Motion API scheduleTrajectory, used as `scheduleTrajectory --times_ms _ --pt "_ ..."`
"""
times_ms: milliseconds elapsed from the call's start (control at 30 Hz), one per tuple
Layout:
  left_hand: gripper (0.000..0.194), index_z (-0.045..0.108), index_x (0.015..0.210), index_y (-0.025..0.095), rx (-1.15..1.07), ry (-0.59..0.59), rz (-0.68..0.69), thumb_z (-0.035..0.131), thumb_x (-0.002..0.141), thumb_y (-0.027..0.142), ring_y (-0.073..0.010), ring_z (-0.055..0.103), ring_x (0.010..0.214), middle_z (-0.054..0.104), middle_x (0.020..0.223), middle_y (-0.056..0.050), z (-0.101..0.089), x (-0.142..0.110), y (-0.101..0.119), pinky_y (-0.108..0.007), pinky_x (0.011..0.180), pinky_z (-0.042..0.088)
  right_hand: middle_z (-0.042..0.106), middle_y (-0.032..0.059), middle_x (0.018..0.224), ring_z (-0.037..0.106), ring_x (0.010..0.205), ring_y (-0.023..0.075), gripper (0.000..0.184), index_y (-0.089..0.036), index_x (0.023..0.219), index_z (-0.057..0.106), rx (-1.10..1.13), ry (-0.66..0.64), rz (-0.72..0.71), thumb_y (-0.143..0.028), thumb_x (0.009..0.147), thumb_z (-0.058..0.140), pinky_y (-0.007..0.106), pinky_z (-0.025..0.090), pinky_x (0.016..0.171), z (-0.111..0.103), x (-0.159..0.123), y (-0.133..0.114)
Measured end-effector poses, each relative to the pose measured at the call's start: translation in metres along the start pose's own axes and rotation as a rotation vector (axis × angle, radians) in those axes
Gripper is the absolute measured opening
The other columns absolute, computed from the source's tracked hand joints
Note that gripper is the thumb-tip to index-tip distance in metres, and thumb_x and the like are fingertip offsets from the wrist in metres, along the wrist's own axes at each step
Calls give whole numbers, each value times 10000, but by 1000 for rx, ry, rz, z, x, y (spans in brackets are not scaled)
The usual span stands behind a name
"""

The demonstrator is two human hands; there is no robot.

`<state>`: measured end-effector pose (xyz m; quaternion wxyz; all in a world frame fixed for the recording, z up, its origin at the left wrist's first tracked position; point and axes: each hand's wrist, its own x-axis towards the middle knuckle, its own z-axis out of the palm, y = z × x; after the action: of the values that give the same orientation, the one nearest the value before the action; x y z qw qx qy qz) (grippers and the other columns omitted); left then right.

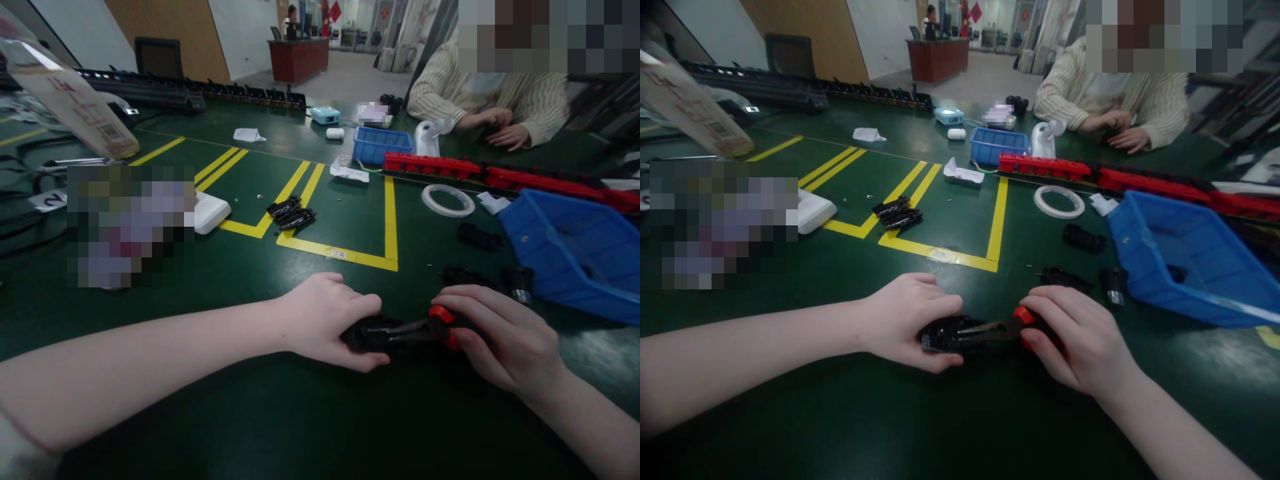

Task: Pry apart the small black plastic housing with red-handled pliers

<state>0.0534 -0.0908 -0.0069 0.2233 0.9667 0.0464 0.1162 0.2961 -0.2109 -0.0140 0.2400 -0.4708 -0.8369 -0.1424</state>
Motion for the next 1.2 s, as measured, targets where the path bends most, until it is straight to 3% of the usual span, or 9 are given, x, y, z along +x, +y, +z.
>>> scheduleTrajectory --times_ms 467,833,1033,1200 --pt "384 486 831 181 41 7 -10 621 812 539 -103 560 543 606 663 67 0 0 -1 -256 570 357 639 131 853 633 743 179 159 -109 943 567 -59 6 -103 -133 897 417 276 527 640 -2 12 -6" --pt "375 505 821 168 58 -7 33 569 852 536 -99 539 532 612 674 57 2 1 -3 -263 558 335 660 114 828 641 728 156 170 -109 918 586 -65 29 -103 -151 914 422 268 526 637 -2 15 -10" --pt "405 489 792 172 34 -16 45 564 848 566 -95 526 530 613 677 50 1 2 -4 -262 563 348 678 97 841 661 780 205 165 -148 913 605 -93 48 -108 -174 896 444 334 538 668 -3 12 -1" --pt "395 503 795 169 18 -36 34 589 839 552 -89 529 528 610 671 56 -1 3 -4 -260 568 360 680 55 801 661 721 170 164 -178 908 601 -50 68 -87 -179 904 437 300 539 643 -4 15 -3"
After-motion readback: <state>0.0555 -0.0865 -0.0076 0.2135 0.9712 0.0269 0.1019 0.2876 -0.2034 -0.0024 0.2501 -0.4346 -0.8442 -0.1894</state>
